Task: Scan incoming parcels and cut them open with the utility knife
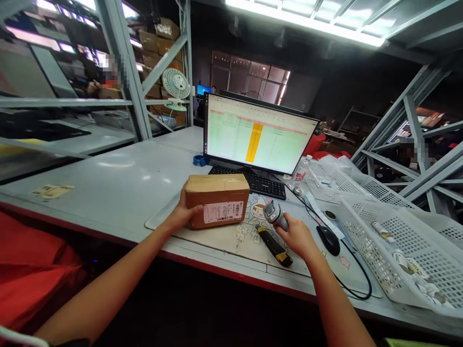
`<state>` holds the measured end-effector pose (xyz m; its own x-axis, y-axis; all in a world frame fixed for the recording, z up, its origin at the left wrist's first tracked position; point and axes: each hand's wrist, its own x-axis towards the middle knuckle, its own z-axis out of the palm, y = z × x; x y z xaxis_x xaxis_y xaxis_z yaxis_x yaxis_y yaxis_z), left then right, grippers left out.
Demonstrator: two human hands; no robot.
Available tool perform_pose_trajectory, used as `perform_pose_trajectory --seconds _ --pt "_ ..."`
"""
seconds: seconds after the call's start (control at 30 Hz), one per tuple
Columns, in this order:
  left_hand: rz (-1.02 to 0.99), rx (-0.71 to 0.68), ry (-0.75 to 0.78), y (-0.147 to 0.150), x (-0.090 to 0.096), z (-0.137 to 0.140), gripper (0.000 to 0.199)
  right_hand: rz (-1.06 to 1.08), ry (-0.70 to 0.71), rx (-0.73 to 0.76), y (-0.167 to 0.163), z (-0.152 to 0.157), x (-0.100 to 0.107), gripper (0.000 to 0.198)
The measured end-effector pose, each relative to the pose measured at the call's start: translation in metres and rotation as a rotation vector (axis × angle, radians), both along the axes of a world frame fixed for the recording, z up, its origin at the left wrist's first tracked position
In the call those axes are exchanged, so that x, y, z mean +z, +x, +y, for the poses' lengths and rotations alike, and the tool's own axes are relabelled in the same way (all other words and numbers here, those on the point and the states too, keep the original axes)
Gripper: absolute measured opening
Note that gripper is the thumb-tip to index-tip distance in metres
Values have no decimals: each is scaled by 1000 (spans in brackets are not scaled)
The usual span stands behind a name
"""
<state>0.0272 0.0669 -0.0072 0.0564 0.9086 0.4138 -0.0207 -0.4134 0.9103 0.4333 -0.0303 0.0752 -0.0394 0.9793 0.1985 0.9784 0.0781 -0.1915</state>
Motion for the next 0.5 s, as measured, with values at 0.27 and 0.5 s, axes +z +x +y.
perform_pose_trajectory --seconds 0.27,0.5 --pt "154 -81 -104 -14 -5 0 127 -54 -149 -466 21 63 -45 64" --pt "157 15 -112 -12 -9 6 116 58 139 -455 11 103 -15 60"
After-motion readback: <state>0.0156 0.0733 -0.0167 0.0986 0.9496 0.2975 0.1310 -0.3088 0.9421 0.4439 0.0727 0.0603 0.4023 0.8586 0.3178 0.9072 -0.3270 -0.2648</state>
